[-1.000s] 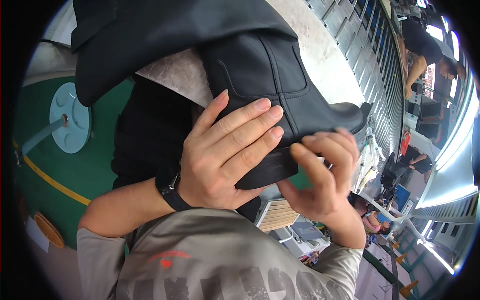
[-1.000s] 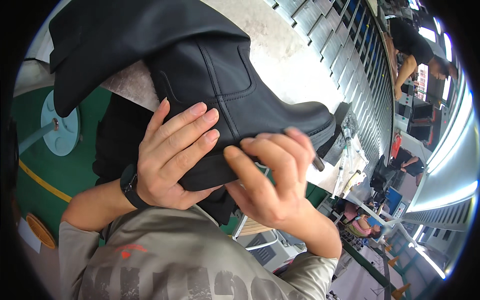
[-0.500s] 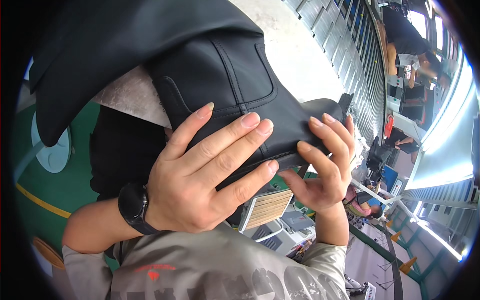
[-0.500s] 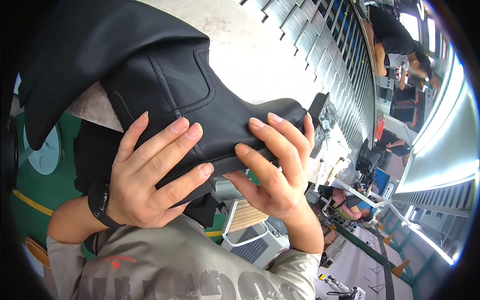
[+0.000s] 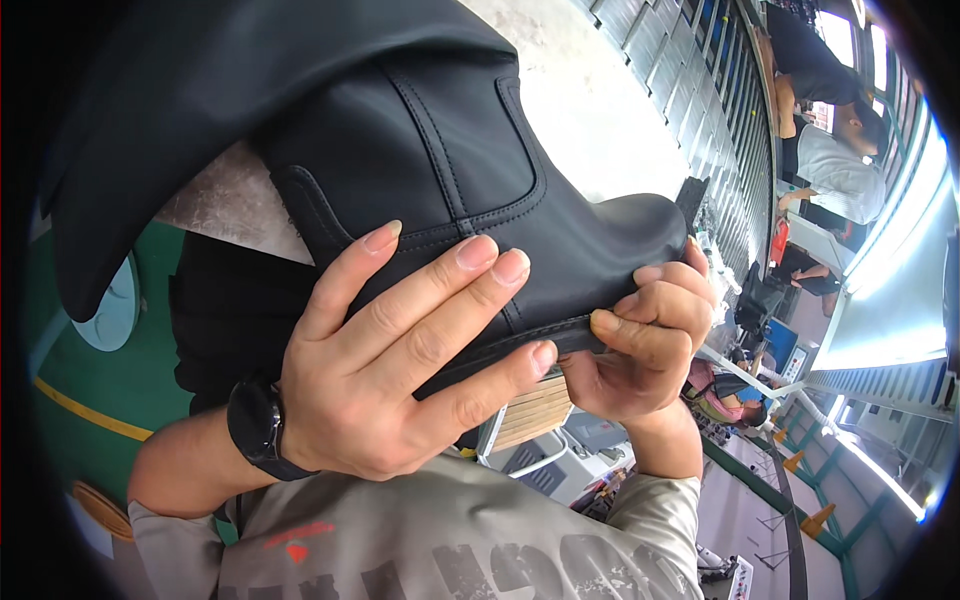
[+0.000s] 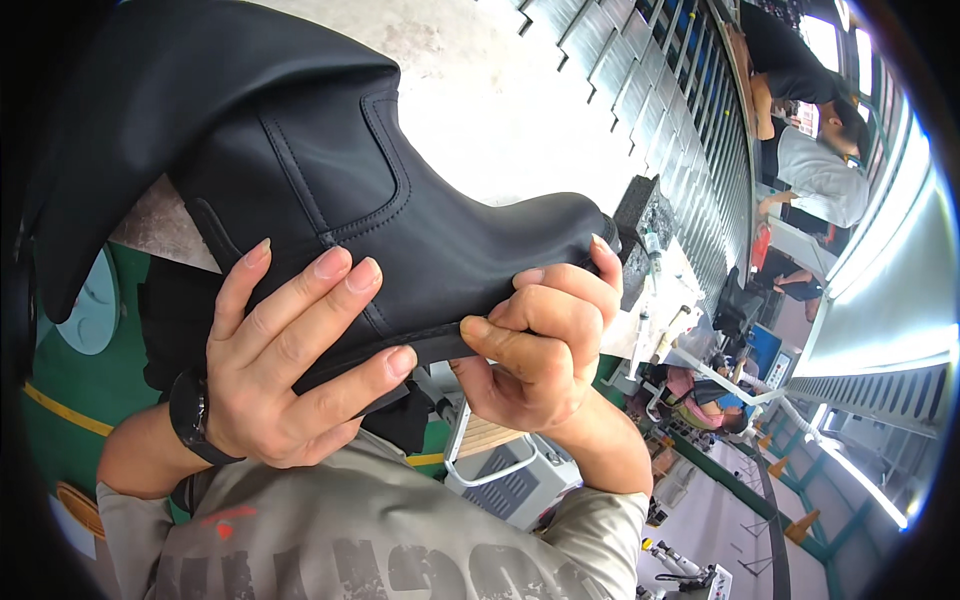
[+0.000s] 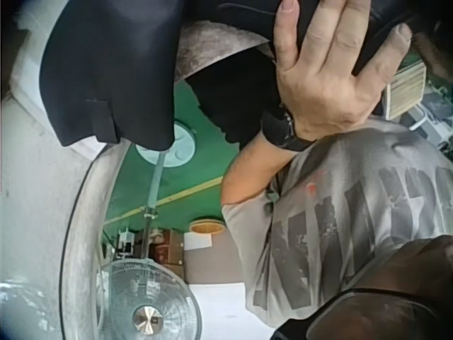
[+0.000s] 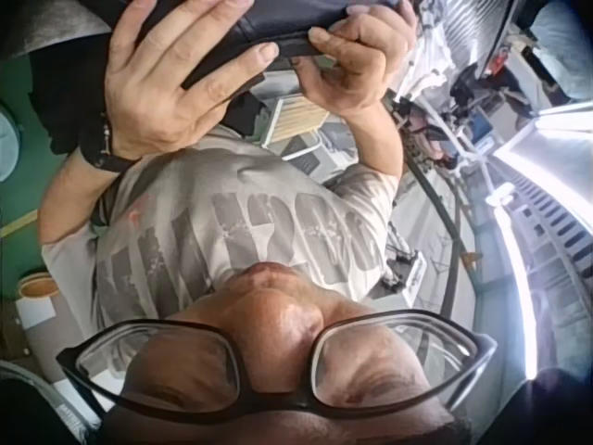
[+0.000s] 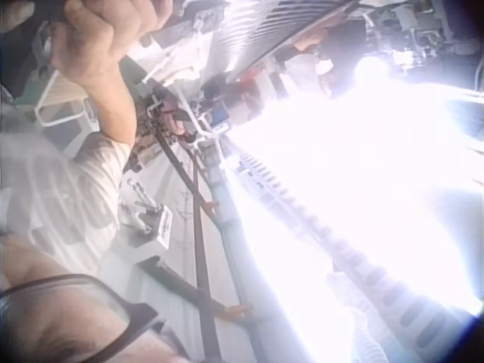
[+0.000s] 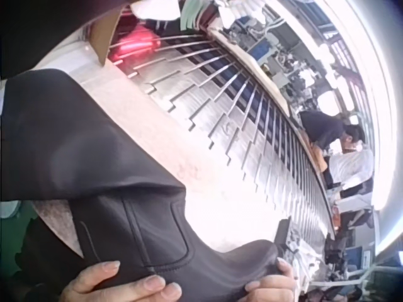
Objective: The person assembles boots by taking boot uppers and soles from a conveyor and pressing the soles onto the bottoms of the boot uppers by hand.
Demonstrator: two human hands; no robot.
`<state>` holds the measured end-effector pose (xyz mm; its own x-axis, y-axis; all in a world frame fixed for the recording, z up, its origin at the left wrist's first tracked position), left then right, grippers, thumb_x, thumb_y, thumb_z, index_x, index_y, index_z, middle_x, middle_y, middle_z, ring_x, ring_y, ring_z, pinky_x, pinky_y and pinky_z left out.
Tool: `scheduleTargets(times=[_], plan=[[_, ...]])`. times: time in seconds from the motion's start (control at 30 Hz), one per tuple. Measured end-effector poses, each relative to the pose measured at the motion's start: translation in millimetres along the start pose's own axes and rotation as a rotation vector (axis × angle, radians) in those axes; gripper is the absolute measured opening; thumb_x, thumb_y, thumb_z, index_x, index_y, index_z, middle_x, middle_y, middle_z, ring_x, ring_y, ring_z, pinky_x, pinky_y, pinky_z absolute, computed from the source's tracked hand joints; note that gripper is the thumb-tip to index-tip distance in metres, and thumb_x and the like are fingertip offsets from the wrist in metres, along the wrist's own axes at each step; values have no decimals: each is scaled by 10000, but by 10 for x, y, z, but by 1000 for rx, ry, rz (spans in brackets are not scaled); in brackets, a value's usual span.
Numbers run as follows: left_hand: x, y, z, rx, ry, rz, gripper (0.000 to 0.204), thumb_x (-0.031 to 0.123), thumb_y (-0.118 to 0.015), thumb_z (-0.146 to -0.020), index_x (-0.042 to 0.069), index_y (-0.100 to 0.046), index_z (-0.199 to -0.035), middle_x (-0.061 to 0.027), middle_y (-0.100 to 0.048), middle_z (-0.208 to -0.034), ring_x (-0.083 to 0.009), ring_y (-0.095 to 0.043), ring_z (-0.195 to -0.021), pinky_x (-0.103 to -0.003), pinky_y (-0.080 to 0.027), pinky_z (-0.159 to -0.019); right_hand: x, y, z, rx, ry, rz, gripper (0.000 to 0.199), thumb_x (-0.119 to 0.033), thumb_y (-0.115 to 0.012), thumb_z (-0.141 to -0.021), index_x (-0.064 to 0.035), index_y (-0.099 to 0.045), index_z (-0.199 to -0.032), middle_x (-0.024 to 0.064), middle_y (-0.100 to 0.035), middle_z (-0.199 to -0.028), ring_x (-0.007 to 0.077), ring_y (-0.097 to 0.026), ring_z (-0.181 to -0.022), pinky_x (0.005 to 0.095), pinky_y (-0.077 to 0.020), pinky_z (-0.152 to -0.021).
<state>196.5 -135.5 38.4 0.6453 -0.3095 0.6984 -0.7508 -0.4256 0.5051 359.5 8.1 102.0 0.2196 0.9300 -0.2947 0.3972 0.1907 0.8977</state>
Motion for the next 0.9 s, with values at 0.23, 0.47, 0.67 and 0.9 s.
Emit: scheduleTargets(times=[0.23, 0.47, 0.67, 0.9], plan=[[-28, 35, -55, -125, 52, -6, 678, 213, -713, -681, 159, -664, -1356, -250, -617, -1438, -386, -586, -1358, -605, -252, -1222, -194, -12, -139, -132, 78, 184, 341, -144, -796, -744, -75, -767, -1076, 84, -709, -1155, 292, -641, -1130, 629, -312, -1168], [-23, 56, -68, -166, 67, -15, 686, 202, -693, -681, 145, -661, -1364, -251, -601, -1461, -389, -575, -1371, -609, -234, -1229, -111, -41, -39, -81, 125, 48, 311, -62, -795, -754, -67, -763, -1064, 45, -738, -1107, 233, -685, -1062, 558, -338, -1136], [-25, 56, -76, -180, 65, -22, 657, 217, -678, -699, 143, -669, -1351, -264, -602, -1453, -401, -575, -1368, -607, -232, -1230, -98, -21, -59, -85, 120, 30, 354, -131, -861, -739, -82, -722, -1061, 64, -716, -1114, 255, -677, -1079, 550, -354, -1129], [-21, 20, -37, -112, 36, -5, 571, 241, -662, -745, 232, -691, -1315, -275, -611, -1436, -403, -581, -1357, -601, -227, -1232, 438, 79, 71, 191, 62, 7, 1016, -712, -814, -681, -3, -562, -1364, 243, -657, -1295, 394, -648, -1205, 610, -400, -1139]])
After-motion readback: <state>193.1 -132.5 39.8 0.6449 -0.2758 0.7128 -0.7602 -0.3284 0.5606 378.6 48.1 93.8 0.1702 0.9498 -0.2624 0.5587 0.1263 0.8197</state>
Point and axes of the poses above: each hand's wrist, its own z-axis away from the middle knuckle, its own y-axis out of the back of the hand, x = y × z, the point moved 4 cm from there along -z, towards the middle knuckle
